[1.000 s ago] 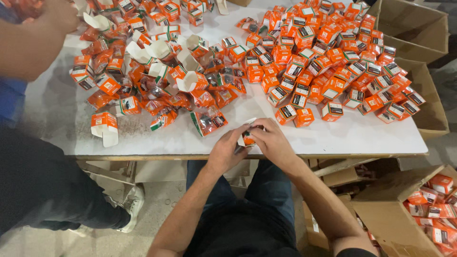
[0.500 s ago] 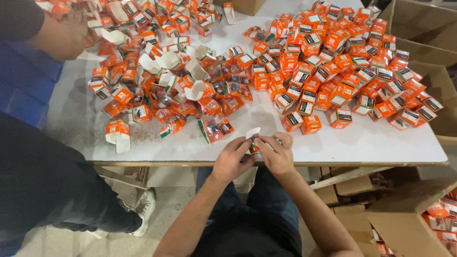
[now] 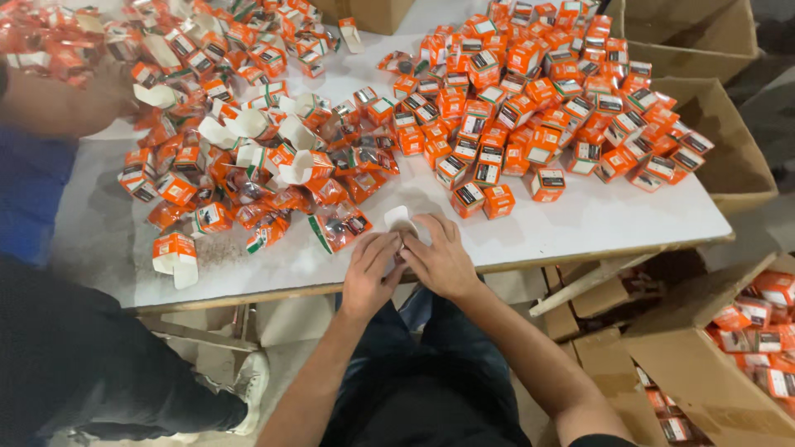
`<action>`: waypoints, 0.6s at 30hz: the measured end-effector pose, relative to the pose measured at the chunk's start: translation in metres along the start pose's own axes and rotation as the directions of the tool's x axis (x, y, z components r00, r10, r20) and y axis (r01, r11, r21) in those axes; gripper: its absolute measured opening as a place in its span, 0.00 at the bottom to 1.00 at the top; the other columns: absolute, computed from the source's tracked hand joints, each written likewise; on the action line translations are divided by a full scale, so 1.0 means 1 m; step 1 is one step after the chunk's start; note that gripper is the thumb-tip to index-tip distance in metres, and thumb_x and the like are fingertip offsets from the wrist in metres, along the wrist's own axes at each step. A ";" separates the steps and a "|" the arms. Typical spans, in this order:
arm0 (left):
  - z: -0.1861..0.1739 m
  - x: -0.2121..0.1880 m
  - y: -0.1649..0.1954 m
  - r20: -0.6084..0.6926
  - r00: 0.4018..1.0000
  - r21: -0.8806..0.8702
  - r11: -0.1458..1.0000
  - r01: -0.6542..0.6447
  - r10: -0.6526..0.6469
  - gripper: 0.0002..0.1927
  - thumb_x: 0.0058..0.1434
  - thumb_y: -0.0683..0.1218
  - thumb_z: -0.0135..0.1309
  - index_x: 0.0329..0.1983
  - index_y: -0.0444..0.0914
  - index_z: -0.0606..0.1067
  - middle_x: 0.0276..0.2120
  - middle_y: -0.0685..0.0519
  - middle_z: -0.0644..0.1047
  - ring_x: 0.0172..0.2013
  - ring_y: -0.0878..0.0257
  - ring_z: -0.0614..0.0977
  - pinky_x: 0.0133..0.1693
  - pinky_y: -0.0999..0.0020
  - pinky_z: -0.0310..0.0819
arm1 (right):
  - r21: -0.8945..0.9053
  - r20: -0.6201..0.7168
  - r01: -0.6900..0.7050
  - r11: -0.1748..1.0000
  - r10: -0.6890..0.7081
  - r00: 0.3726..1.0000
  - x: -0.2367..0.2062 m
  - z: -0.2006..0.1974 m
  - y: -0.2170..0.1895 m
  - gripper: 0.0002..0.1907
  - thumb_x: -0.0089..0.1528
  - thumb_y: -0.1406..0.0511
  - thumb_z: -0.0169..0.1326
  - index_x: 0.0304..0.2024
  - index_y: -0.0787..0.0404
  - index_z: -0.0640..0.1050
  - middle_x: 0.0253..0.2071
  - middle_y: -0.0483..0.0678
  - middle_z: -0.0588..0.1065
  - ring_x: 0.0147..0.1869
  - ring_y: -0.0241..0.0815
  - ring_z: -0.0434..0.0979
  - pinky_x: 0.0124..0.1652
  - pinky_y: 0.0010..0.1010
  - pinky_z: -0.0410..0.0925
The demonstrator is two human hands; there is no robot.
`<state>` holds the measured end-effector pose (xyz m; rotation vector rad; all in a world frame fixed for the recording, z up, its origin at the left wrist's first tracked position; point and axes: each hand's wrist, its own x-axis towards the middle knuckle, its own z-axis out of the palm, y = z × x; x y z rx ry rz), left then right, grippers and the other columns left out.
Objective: The person folds closed small orange product boxes one at a time on a white worktable and places the closed boxes into a cardboard box beside the table. Other workers at the same table handle and pass boxes of the same product.
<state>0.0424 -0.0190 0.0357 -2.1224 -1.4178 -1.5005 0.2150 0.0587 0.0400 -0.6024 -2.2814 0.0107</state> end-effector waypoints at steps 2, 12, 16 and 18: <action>-0.002 0.002 0.005 0.002 1.000 -0.016 1.000 0.000 0.000 0.28 0.49 0.37 0.67 0.55 0.33 0.75 0.55 0.46 0.77 0.55 0.46 0.77 0.59 0.54 0.73 | 0.032 0.018 -0.027 0.999 0.027 0.999 -0.005 0.002 0.001 0.19 0.64 0.61 0.59 0.55 0.61 0.76 0.63 0.59 0.65 0.67 0.62 0.65 0.62 0.51 0.61; 0.002 -0.002 0.002 0.017 0.998 -0.075 0.995 0.064 -0.063 0.22 0.52 0.37 0.65 0.51 0.35 0.76 0.53 0.44 0.76 0.53 0.44 0.79 0.55 0.53 0.76 | 0.341 -0.068 -0.002 0.940 0.026 0.997 -0.003 -0.002 0.005 0.18 0.60 0.67 0.62 0.52 0.63 0.78 0.60 0.55 0.73 0.63 0.55 0.72 0.60 0.42 0.66; 0.005 -0.007 -0.001 0.022 0.989 -0.167 0.975 0.148 -0.146 0.19 0.53 0.36 0.64 0.49 0.38 0.76 0.54 0.39 0.72 0.53 0.43 0.79 0.50 0.58 0.80 | 0.410 -0.047 -0.121 0.904 0.154 0.987 0.000 0.001 0.010 0.10 0.63 0.70 0.59 0.48 0.61 0.80 0.56 0.58 0.74 0.59 0.53 0.73 0.55 0.37 0.68; 0.004 -0.005 -0.004 0.086 0.984 -0.244 0.954 0.173 -0.156 0.18 0.54 0.35 0.63 0.48 0.37 0.76 0.58 0.38 0.71 0.52 0.44 0.80 0.50 0.58 0.80 | 0.537 0.097 -0.272 0.799 0.262 0.960 0.001 0.004 0.012 0.10 0.65 0.71 0.58 0.49 0.63 0.79 0.51 0.52 0.79 0.57 0.49 0.79 0.56 0.36 0.70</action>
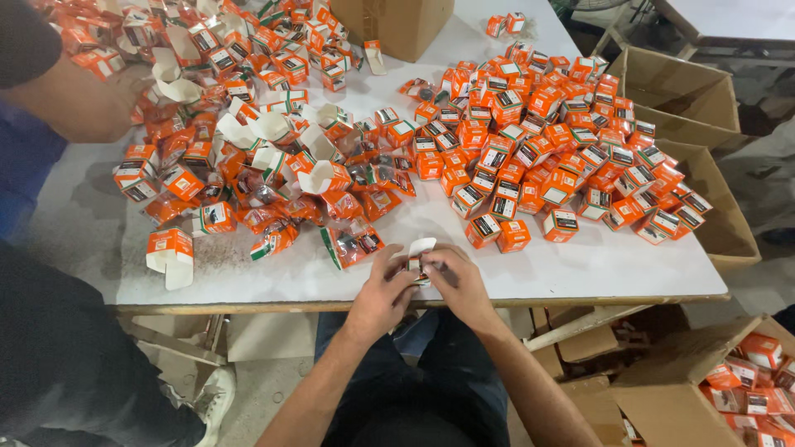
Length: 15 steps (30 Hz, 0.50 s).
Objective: The person folds closed small orange product boxes one at a time on a white worktable and places the closed boxes into a cardboard box beside the table. Other workers at the same table handle and pass boxes of the same product.
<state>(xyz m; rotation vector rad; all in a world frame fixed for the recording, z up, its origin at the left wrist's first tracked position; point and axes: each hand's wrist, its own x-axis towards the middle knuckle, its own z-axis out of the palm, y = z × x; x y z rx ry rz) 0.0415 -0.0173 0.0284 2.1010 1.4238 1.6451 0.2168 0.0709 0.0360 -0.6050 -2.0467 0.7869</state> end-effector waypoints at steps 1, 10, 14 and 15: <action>-0.001 0.001 -0.001 0.033 0.999 -0.042 0.999 0.014 -0.013 0.18 0.54 0.34 0.62 0.48 0.37 0.75 0.61 0.37 0.71 0.52 0.45 0.81 0.50 0.59 0.80 | 0.029 0.001 -0.163 0.986 0.163 0.987 0.000 0.000 0.001 0.16 0.64 0.71 0.60 0.55 0.62 0.77 0.49 0.55 0.77 0.53 0.52 0.77 0.53 0.38 0.69; 0.006 -0.007 -0.005 0.058 0.963 -0.047 0.962 0.268 -0.265 0.28 0.54 0.37 0.66 0.56 0.35 0.69 0.51 0.45 0.78 0.46 0.45 0.82 0.46 0.57 0.78 | 0.032 0.165 0.148 0.988 -0.151 0.975 0.000 -0.018 -0.008 0.19 0.59 0.71 0.61 0.53 0.66 0.78 0.57 0.56 0.76 0.62 0.54 0.76 0.60 0.39 0.68; 0.007 -0.006 -0.007 0.026 0.978 -0.107 0.972 0.210 -0.209 0.27 0.55 0.37 0.65 0.54 0.37 0.64 0.56 0.43 0.78 0.50 0.45 0.82 0.48 0.58 0.79 | 0.084 0.146 0.033 0.996 -0.045 0.988 0.002 -0.016 -0.011 0.15 0.61 0.71 0.60 0.52 0.64 0.79 0.56 0.53 0.77 0.62 0.52 0.78 0.61 0.38 0.70; 0.006 -0.005 -0.007 0.030 0.978 -0.106 0.972 0.208 -0.206 0.28 0.55 0.37 0.65 0.55 0.37 0.65 0.56 0.43 0.78 0.50 0.45 0.82 0.48 0.58 0.79 | 0.117 0.150 0.024 0.993 -0.042 0.988 0.002 -0.016 -0.010 0.15 0.61 0.71 0.60 0.51 0.63 0.79 0.56 0.53 0.77 0.62 0.52 0.78 0.61 0.38 0.70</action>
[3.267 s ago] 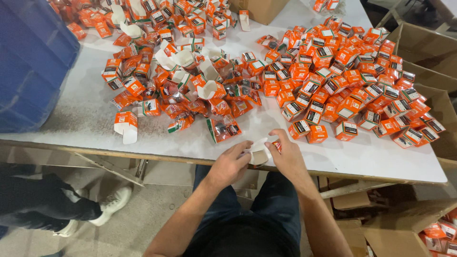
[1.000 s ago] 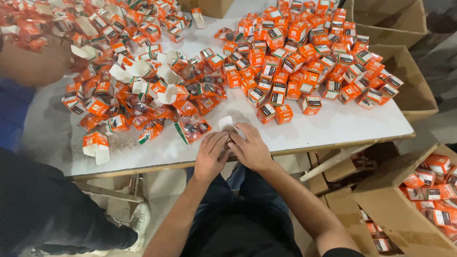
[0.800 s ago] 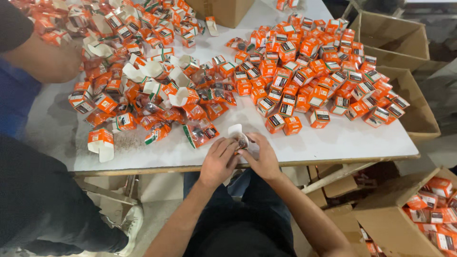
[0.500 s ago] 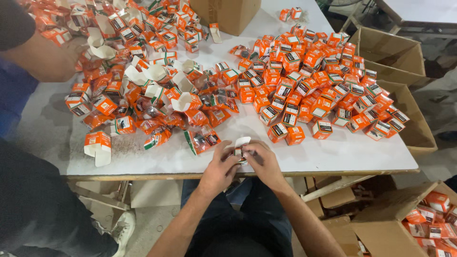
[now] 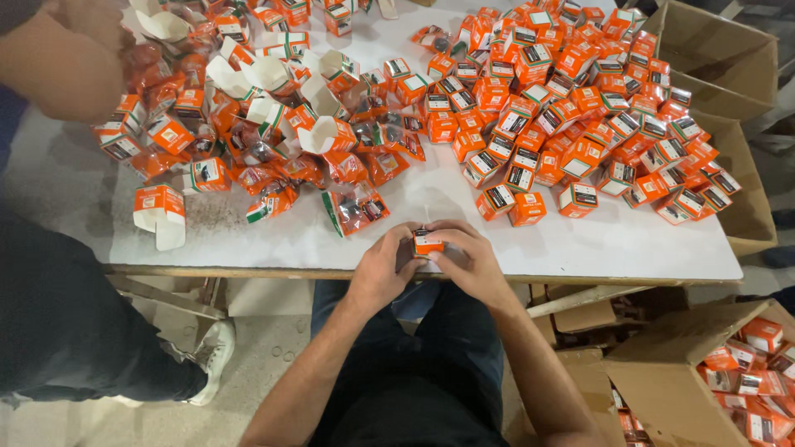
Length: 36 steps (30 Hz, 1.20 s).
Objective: The person folds closed small orange product boxes one at a time on a white worktable and places the closed boxes into a cardboard box beside the table. Other workers at the same table handle and pass boxes of the same product.
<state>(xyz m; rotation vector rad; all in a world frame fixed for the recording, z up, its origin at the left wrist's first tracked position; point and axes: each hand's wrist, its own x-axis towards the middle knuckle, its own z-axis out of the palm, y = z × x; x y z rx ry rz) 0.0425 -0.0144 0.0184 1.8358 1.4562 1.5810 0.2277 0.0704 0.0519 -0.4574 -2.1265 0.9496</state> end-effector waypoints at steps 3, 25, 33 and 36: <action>-0.003 0.001 0.004 0.015 0.999 0.022 0.999 0.038 -0.039 0.30 0.55 0.37 0.66 0.59 0.38 0.67 0.53 0.44 0.78 0.51 0.44 0.82 0.49 0.57 0.79 | -0.091 0.036 0.059 0.994 -0.056 0.998 -0.001 -0.002 0.004 0.18 0.56 0.71 0.60 0.50 0.63 0.79 0.57 0.54 0.77 0.62 0.52 0.77 0.60 0.38 0.69; -0.004 0.003 0.001 0.082 0.976 0.062 0.977 -0.205 0.200 0.21 0.54 0.37 0.65 0.52 0.37 0.77 0.58 0.41 0.74 0.53 0.44 0.79 0.52 0.59 0.79 | 0.359 0.253 -0.453 0.816 0.382 0.889 0.013 -0.007 0.039 0.11 0.65 0.71 0.55 0.50 0.63 0.76 0.46 0.43 0.76 0.50 0.31 0.76 0.49 0.25 0.71; 0.003 -0.006 -0.007 -0.028 0.994 0.062 0.993 -0.103 0.105 0.20 0.55 0.35 0.63 0.46 0.36 0.67 0.59 0.44 0.77 0.53 0.43 0.81 0.50 0.57 0.78 | 0.015 0.039 0.043 0.999 -0.043 0.998 -0.012 0.004 0.011 0.18 0.61 0.77 0.56 0.54 0.63 0.77 0.62 0.55 0.73 0.66 0.49 0.75 0.59 0.33 0.70; 0.002 -0.005 -0.008 -0.027 0.995 0.014 0.996 -0.093 0.094 0.25 0.55 0.35 0.63 0.50 0.37 0.63 0.58 0.44 0.77 0.54 0.42 0.80 0.52 0.57 0.78 | -0.145 0.071 0.161 0.976 -0.152 0.986 -0.015 0.003 0.002 0.25 0.54 0.72 0.65 0.54 0.65 0.76 0.61 0.58 0.71 0.64 0.55 0.73 0.59 0.38 0.68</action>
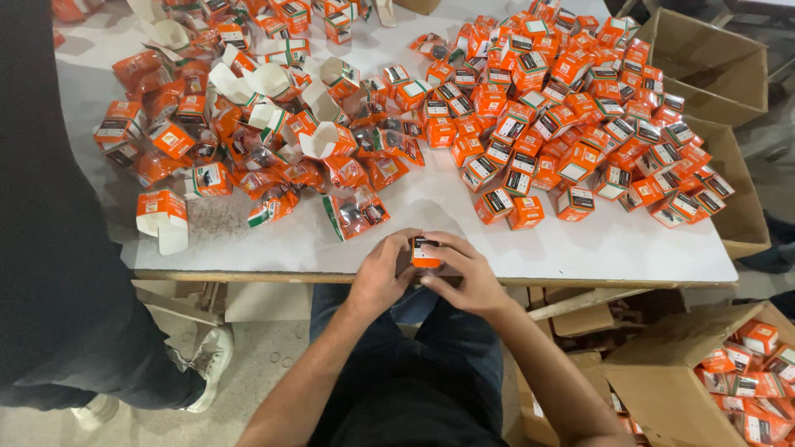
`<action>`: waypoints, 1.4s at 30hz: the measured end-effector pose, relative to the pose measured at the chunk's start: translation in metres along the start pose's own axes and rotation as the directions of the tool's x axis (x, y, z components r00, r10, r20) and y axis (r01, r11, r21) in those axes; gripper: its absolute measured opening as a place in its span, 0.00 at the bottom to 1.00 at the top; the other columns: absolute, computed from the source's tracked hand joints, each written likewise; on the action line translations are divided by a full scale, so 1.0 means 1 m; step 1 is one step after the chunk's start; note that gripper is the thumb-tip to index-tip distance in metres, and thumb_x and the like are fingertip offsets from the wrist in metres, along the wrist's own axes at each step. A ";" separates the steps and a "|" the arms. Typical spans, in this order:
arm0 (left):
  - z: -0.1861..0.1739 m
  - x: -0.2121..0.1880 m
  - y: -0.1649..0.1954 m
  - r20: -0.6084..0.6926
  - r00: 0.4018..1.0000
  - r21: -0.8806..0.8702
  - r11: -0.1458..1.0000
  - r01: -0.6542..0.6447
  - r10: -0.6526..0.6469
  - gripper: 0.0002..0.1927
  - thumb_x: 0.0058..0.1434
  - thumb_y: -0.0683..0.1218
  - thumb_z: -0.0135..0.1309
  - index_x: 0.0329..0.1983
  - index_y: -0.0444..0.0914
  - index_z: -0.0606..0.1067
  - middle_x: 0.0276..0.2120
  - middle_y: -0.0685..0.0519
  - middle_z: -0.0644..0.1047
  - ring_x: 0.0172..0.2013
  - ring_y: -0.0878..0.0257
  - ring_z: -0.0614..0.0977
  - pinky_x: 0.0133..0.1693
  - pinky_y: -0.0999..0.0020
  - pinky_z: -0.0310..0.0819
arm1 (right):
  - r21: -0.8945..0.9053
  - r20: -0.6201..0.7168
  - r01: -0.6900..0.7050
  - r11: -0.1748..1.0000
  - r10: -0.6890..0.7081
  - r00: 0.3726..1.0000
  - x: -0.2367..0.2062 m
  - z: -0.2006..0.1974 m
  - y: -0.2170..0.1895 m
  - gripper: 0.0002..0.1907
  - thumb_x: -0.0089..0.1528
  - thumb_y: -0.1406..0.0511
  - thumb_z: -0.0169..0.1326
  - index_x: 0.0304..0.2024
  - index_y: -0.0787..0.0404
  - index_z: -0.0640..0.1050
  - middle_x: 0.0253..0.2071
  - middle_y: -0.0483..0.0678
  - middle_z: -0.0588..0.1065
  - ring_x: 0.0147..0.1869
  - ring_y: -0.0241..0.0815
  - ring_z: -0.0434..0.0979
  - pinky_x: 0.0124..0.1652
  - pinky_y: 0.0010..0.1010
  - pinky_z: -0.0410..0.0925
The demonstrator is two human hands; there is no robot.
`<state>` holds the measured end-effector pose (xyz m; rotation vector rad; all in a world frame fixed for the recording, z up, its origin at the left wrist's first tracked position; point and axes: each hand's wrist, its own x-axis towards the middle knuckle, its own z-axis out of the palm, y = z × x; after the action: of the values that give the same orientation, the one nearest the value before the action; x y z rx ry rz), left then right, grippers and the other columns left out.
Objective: The person folds closed small orange product boxes one at a time on a white worktable and places the closed boxes into a cardboard box beside the table. Other workers at the same table handle and pass boxes of the same product.
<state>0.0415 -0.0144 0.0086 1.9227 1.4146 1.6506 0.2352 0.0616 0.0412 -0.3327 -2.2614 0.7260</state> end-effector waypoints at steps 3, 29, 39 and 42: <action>-0.003 0.001 0.004 0.011 1.000 -0.008 1.000 0.029 -0.028 0.27 0.55 0.36 0.66 0.52 0.37 0.64 0.56 0.43 0.76 0.54 0.41 0.79 0.52 0.56 0.77 | -0.035 -0.088 -0.113 0.993 0.109 0.990 0.003 0.005 -0.002 0.18 0.59 0.75 0.60 0.51 0.63 0.79 0.59 0.56 0.75 0.61 0.53 0.78 0.58 0.38 0.72; -0.005 0.008 0.009 0.011 0.990 0.135 0.981 -0.139 0.138 0.19 0.51 0.36 0.65 0.45 0.34 0.73 0.57 0.43 0.75 0.55 0.42 0.78 0.54 0.54 0.76 | -0.407 -0.182 0.142 0.902 -0.232 0.956 -0.006 0.015 0.009 0.11 0.56 0.75 0.63 0.41 0.64 0.81 0.47 0.50 0.77 0.48 0.52 0.75 0.49 0.39 0.70; -0.107 0.005 0.026 -0.063 0.973 0.571 0.808 -0.149 0.224 0.30 0.45 0.31 0.53 0.54 0.37 0.76 0.61 0.39 0.69 0.65 0.38 0.68 0.65 0.37 0.61 | -0.881 -0.207 -0.111 0.459 -0.164 0.965 0.027 -0.022 0.010 0.15 0.56 0.60 0.67 0.43 0.54 0.79 0.52 0.47 0.72 0.63 0.52 0.66 0.57 0.61 0.57; -0.179 -0.018 0.017 -0.253 0.967 0.826 0.527 0.200 0.030 0.28 0.56 0.33 0.52 0.62 0.37 0.74 0.66 0.40 0.68 0.70 0.37 0.64 0.67 0.39 0.60 | -0.879 -0.313 -0.265 0.397 -0.060 0.948 0.046 -0.029 0.015 0.18 0.58 0.58 0.65 0.45 0.60 0.78 0.57 0.51 0.72 0.67 0.55 0.63 0.60 0.63 0.54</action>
<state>-0.1016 -0.1061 0.0690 2.0109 2.7691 1.2265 0.2237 0.1055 0.0750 -1.0433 -2.1182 -0.6351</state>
